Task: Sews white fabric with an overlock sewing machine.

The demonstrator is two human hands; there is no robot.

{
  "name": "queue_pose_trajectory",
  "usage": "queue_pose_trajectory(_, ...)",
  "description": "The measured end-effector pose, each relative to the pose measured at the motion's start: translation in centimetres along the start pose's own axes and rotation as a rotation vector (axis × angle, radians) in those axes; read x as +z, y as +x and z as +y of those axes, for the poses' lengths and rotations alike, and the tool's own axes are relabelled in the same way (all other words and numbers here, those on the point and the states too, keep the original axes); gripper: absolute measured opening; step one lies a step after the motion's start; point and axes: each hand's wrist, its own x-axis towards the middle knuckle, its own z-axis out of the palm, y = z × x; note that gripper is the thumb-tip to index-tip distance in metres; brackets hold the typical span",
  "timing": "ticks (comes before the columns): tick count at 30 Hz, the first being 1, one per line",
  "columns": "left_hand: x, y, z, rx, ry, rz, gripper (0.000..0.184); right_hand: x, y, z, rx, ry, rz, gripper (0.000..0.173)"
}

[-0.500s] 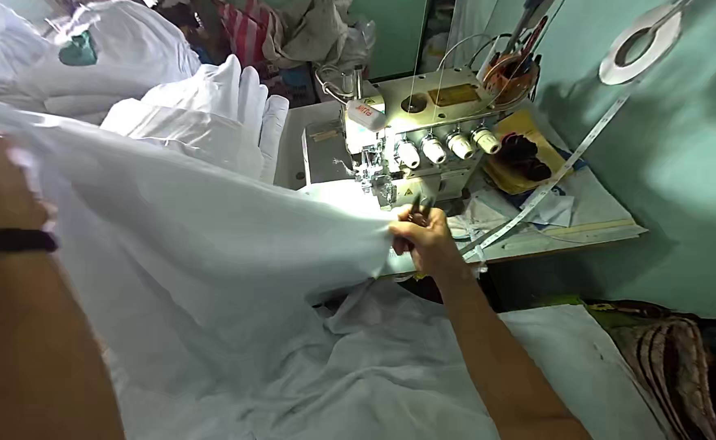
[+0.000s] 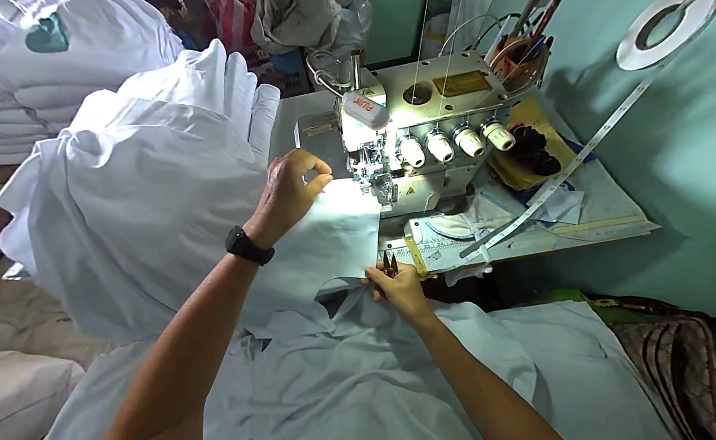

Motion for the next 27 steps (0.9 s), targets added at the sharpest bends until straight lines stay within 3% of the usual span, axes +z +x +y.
queue_pose_trajectory(2, 0.8, 0.5, -0.1, 0.007, 0.01, -0.077, 0.022, 0.2, -0.6, 0.4, -0.045, -0.011, -0.01, 0.012)
queue_pose_trajectory(4, 1.4, 0.5, -0.2, -0.006, 0.053, -0.256, 0.032, 0.2, -0.9, 0.5, -0.067, -0.04, -0.011, 0.012)
queue_pose_trajectory(6, 0.8, 0.3, 1.1, -0.009, 0.091, -0.399, 0.03, -0.1, -0.7, 0.2, -0.107, -0.093, 0.036, 0.013)
queue_pose_trajectory(9, -2.1, -1.0, 5.1, 0.091, 0.061, -0.474, 0.018, -1.1, 0.4, -0.6, -0.233, -0.211, 0.118, 0.012)
queue_pose_trajectory(12, -3.6, -3.7, 8.7, 0.194, -0.02, -0.364, 0.007, -1.8, 1.5, -0.9, -0.374, -0.268, 0.135, 0.011)
queue_pose_trajectory(14, -3.4, -5.1, 9.3, 0.229, 0.069, -0.263, 0.022, -2.0, 1.9, -0.9, -0.392, -0.312, 0.144, 0.013)
queue_pose_trajectory(17, -1.9, -5.6, 7.3, 0.218, 0.068, -0.119, 0.032, -2.2, 2.0, -0.3, -0.343, -0.352, 0.109, 0.014)
queue_pose_trajectory(22, 0.2, -4.5, 2.5, 0.267, -0.106, -0.002, 0.015, -2.3, 0.7, 1.3, -0.264, -0.203, 0.097, 0.008)
queue_pose_trajectory(27, 1.7, -2.4, 0.7, 0.309, -0.199, 0.057, 0.012, -2.1, 0.7, 1.5, -0.267, -0.085, 0.132, 0.013)
